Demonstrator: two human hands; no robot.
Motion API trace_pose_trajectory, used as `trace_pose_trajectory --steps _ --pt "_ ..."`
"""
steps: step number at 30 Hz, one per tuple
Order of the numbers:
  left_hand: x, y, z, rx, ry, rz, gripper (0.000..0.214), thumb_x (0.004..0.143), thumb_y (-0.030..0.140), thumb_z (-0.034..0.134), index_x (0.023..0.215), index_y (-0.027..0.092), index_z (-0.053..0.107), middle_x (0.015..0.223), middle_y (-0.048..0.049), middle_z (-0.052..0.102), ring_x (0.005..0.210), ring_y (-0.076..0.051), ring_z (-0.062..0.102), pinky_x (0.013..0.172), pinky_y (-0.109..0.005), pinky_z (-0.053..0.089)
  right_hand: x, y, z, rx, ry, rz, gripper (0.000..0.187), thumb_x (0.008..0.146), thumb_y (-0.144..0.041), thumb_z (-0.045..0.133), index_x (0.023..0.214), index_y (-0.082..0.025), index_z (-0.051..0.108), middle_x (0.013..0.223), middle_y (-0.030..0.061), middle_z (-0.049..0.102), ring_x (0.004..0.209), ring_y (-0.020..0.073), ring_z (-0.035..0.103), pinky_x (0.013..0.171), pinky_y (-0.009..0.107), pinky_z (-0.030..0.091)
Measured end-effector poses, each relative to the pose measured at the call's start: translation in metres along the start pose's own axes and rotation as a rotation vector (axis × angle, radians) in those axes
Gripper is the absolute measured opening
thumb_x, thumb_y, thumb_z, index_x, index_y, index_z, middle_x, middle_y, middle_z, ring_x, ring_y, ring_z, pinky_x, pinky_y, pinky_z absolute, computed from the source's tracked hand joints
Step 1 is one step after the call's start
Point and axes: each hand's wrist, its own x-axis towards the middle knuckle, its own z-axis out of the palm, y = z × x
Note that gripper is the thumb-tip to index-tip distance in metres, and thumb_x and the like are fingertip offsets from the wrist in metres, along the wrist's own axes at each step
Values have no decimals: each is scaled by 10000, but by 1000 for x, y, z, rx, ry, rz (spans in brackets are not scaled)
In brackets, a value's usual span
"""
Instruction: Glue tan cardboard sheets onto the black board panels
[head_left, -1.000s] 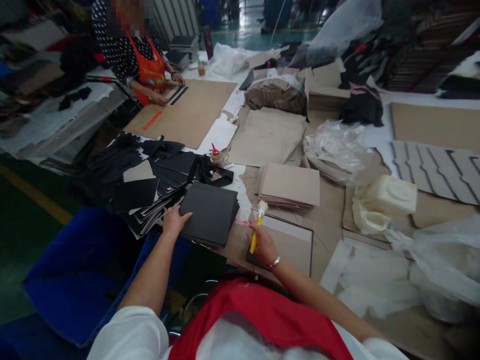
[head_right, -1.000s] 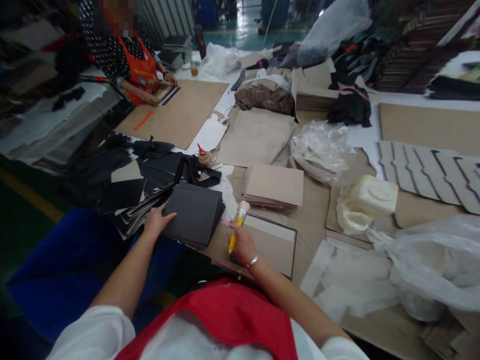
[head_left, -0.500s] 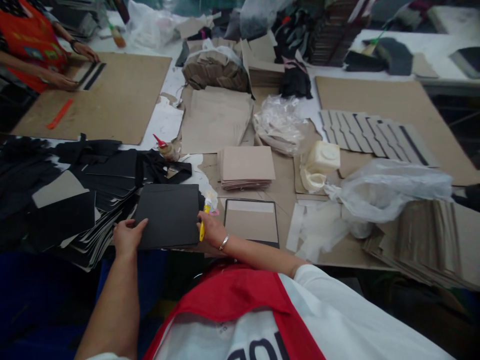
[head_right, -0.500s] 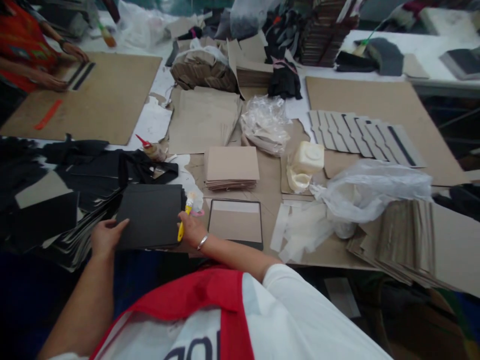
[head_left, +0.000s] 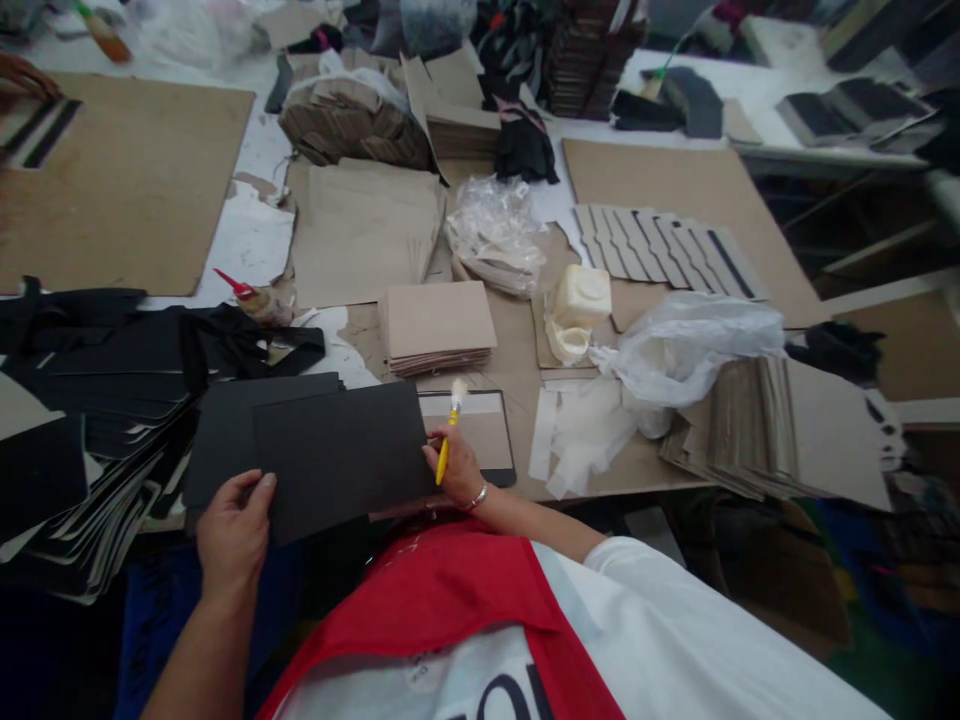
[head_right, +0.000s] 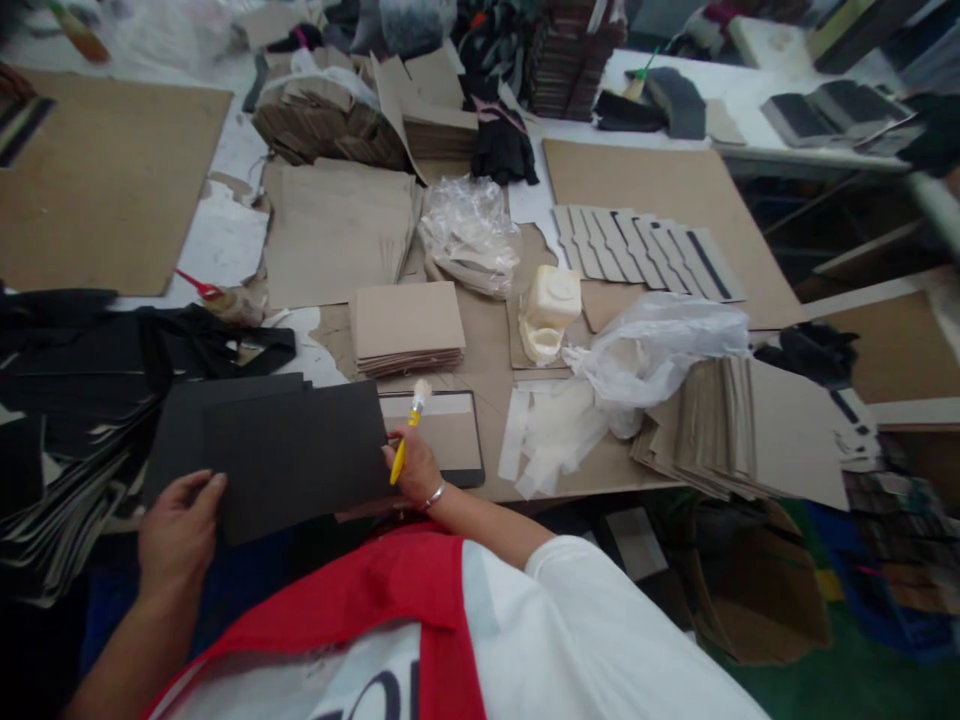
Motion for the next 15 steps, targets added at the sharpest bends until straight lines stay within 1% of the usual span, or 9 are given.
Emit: trace_pose_trajectory --steps 2,4,7,9,11,13,15 --pt "-25 16 24 -29 -114 29 521 665 565 598 992 161 628 652 17 591 509 -113 504 480 -232 415 -15 23 -30 -74 50 49 203 835 -255 502 1026 -196 467 802 17 587 707 141 600 727 301 514" --pt "-42 28 55 -62 -240 91 471 673 548 587 935 159 636 705 -6 634 578 -135 561 541 -241 452 -27 47 -58 -171 98 98 193 826 -253 499 1004 -182 481 836 46 600 736 161 610 732 321 514" --pt "-52 36 104 -48 -354 196 394 717 507 545 876 160 644 766 -37 671 686 -167 613 648 -264 477 -36 75 -88 -317 104 171 197 811 -228 496 998 -165 496 921 89 613 809 190 621 747 338 508" --pt "-49 36 131 6 -397 256 359 743 473 521 864 159 646 781 -52 680 727 -182 625 693 -280 476 -37 86 -99 -389 84 226 205 811 -212 492 1011 -166 501 940 93 621 830 196 623 750 336 503" --pt "-43 34 151 69 -407 285 338 755 444 508 865 155 646 786 -62 682 734 -190 628 700 -291 473 -35 93 -103 -432 68 267 216 813 -201 491 1027 -169 502 953 92 630 848 196 625 759 331 499" --pt "-38 32 163 124 -398 292 310 753 417 511 853 156 644 787 -67 682 729 -195 628 690 -292 470 -31 97 -103 -464 56 288 232 816 -188 493 1046 -166 503 987 101 634 882 198 625 775 323 493" --pt "-34 31 169 166 -389 302 284 748 398 514 834 159 642 785 -70 682 729 -199 628 683 -291 466 -27 98 -101 -502 27 297 248 820 -179 496 1068 -160 510 1015 112 637 901 201 627 771 312 490"
